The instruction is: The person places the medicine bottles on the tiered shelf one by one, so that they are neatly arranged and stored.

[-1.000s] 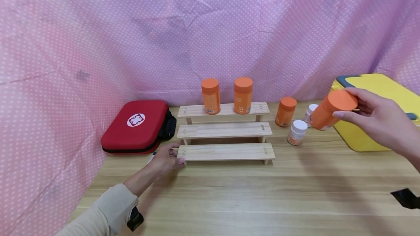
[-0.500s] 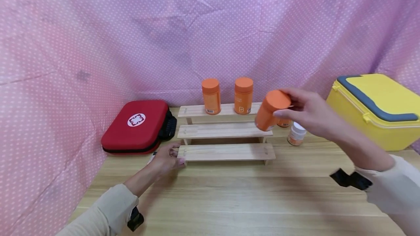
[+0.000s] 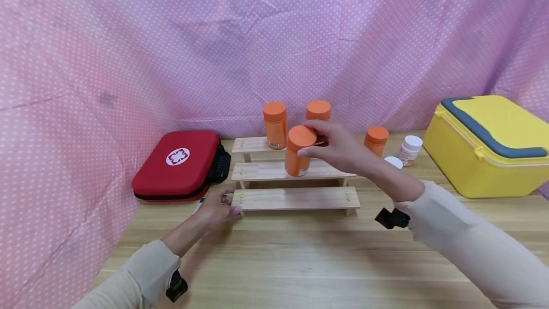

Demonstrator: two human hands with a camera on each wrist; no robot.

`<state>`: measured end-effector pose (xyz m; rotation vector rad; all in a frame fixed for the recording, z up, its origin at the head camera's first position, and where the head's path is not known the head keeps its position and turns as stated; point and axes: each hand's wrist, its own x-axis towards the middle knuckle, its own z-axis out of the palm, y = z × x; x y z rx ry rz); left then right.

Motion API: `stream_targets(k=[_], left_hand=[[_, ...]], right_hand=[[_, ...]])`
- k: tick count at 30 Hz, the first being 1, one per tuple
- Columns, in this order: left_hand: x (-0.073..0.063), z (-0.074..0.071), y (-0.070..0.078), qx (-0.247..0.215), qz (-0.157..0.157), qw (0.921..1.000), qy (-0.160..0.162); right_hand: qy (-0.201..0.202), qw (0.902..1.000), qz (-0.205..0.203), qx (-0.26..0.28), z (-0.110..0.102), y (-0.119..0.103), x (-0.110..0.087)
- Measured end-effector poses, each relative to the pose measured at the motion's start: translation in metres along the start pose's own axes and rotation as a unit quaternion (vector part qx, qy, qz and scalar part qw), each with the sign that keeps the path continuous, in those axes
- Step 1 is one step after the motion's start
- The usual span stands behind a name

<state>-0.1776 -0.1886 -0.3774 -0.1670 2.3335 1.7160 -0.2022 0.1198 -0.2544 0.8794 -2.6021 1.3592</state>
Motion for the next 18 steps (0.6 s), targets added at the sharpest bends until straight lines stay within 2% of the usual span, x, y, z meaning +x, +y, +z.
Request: stream_targets(k=[5, 12, 18], left_hand=[[-0.001, -0.001, 0.0, 0.007, -0.004, 1.0, 0.001], [-0.002, 0.0, 0.001, 0.005, -0.009, 0.9999, 0.0], [-0.002, 0.0, 0.002, 0.003, -0.008, 1.0, -0.001]], right_hand=[[-0.013, 0.9996, 0.003, 0.025, 0.017, -0.003, 0.015], [-0.02, 0.998, 0.057, 0.022, 0.036, -0.003, 0.032], [-0.031, 0.9951, 0.093, 0.015, 0.044, 0.001, 0.037]])
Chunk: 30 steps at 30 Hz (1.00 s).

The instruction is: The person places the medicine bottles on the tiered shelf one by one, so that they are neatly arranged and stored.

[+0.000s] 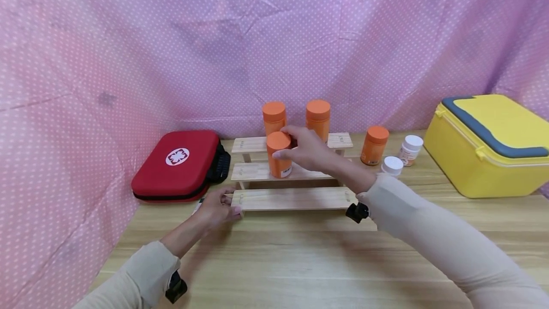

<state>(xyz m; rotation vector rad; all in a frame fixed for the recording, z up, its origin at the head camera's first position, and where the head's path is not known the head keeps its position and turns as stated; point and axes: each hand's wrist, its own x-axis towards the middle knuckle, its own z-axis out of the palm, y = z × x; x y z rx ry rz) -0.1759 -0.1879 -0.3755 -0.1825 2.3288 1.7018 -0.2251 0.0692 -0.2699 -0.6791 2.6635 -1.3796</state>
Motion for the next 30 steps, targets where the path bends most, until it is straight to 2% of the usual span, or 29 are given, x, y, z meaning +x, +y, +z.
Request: stream_targets(k=[11, 24, 30], left_hand=[[0.0, 0.0, 0.0, -0.003, -0.001, 1.0, -0.001], [0.002, -0.001, 0.0, -0.01, -0.002, 1.0, -0.001], [0.003, -0.002, -0.001, -0.008, -0.001, 1.0, -0.001]], right_hand=[[-0.003, 0.9996, 0.002, -0.028, 0.001, 0.003, 0.005], [-0.013, 0.9997, 0.013, -0.016, -0.002, 0.001, 0.007], [-0.01, 0.9996, 0.015, -0.021, -0.011, 0.008, -0.004]])
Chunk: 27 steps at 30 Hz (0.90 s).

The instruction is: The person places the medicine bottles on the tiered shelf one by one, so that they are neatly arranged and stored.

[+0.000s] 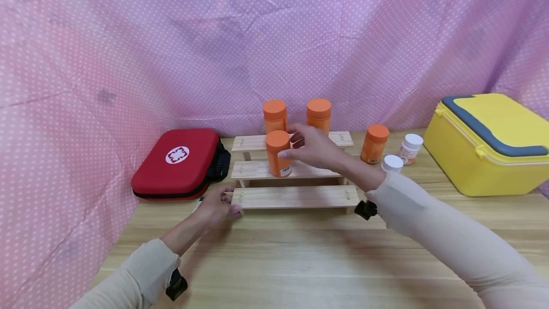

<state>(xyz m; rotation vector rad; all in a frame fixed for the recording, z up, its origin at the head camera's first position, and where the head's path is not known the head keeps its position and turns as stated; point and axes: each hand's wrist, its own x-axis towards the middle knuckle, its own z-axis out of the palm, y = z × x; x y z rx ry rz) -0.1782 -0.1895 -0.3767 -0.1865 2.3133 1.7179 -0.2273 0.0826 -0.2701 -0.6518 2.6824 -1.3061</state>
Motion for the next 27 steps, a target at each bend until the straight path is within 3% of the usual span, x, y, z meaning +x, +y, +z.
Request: stream_targets(k=[9, 13, 20, 27], left_hand=[[0.0, -0.001, 0.0, 0.017, 0.002, 0.9999, 0.002], [-0.001, 0.0, 0.0, 0.016, 0.001, 0.9999, 0.002], [-0.002, -0.001, 0.001, 0.021, 0.003, 0.9998, 0.002], [-0.002, 0.0, 0.0, 0.013, 0.007, 0.9999, 0.0]], right_hand=[[-0.006, 0.9988, -0.016, -0.046, -0.033, 0.02, -0.06], [0.012, 0.998, -0.02, -0.058, -0.051, 0.033, -0.089], [0.106, 0.9918, -0.033, -0.063, -0.074, 0.065, -0.126], [0.183, 0.9777, 0.003, -0.102, -0.102, 0.109, -0.143]])
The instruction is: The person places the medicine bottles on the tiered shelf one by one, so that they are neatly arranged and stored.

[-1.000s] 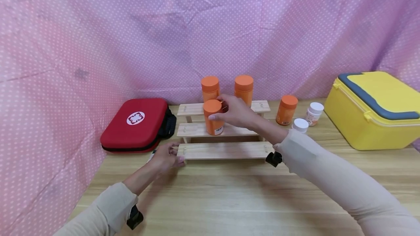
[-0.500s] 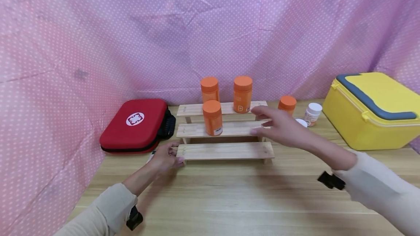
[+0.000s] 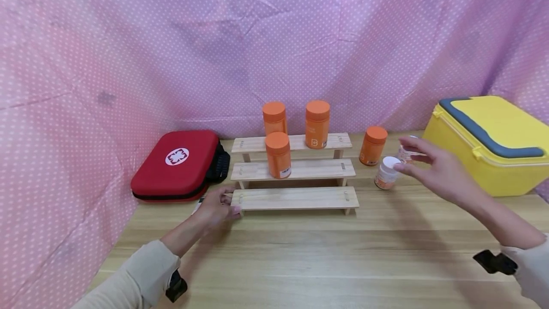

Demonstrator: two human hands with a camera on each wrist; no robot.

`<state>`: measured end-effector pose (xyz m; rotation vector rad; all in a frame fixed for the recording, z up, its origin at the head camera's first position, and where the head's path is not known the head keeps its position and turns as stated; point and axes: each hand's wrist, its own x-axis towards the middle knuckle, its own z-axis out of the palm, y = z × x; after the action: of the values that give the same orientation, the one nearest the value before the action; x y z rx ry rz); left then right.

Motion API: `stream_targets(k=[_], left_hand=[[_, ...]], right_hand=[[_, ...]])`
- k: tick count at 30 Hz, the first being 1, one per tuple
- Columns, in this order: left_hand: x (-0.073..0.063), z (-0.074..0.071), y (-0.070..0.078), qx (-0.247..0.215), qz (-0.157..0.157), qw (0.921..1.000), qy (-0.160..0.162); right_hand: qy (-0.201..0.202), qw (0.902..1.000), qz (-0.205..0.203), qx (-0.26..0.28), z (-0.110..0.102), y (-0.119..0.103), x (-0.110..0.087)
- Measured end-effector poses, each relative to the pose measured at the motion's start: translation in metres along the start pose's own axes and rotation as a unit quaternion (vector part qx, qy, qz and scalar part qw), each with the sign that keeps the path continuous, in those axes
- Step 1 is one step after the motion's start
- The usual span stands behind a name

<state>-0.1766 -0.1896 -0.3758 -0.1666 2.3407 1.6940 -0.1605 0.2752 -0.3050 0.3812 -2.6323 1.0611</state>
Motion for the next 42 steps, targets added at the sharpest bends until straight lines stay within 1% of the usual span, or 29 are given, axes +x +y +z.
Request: stream_targets(k=[2, 4, 7, 11, 14, 20, 24, 28, 32, 37, 42], left_hand=[[0.0, 0.0, 0.0, 0.0, 0.001, 1.0, 0.0], [0.0, 0.0, 0.0, -0.002, 0.001, 1.0, 0.002], [0.001, 0.0, -0.001, -0.004, 0.003, 1.0, 0.001], [0.002, 0.001, -0.001, -0.007, 0.004, 1.0, -0.002], [0.002, 0.001, -0.001, -0.006, 0.003, 1.0, -0.001], [0.002, 0.001, -0.001, -0.008, 0.003, 1.0, 0.0], [0.002, 0.002, 0.0, -0.01, 0.0, 1.0, 0.002], [0.001, 0.002, 0.001, -0.006, -0.006, 1.0, 0.002], [0.001, 0.001, 0.002, -0.003, -0.007, 1.0, 0.001], [0.001, 0.0, 0.002, 0.001, -0.008, 1.0, -0.001], [0.001, 0.0, 0.001, -0.002, -0.009, 1.0, 0.001]], right_hand=[[0.007, 1.0, -0.001, -0.004, -0.005, 0.012, 0.002], [0.0, 1.0, 0.003, -0.009, -0.008, 0.021, 0.005], [-0.031, 0.9992, 0.016, -0.02, -0.009, 0.031, 0.009], [-0.078, 0.996, 0.035, -0.024, -0.005, 0.041, 0.013], [-0.098, 0.994, 0.041, -0.024, 0.001, 0.049, 0.018], [-0.128, 0.9905, 0.049, 0.005, 0.012, 0.066, 0.026], [-0.124, 0.9913, 0.04, 0.019, 0.019, 0.07, 0.026], [-0.111, 0.993, 0.017, 0.035, 0.024, 0.071, 0.025], [-0.108, 0.9929, -0.003, 0.05, 0.026, 0.074, 0.024], [-0.105, 0.9924, -0.007, 0.064, 0.028, 0.076, 0.022], [-0.104, 0.993, -0.008, 0.056, 0.029, 0.077, 0.022]])
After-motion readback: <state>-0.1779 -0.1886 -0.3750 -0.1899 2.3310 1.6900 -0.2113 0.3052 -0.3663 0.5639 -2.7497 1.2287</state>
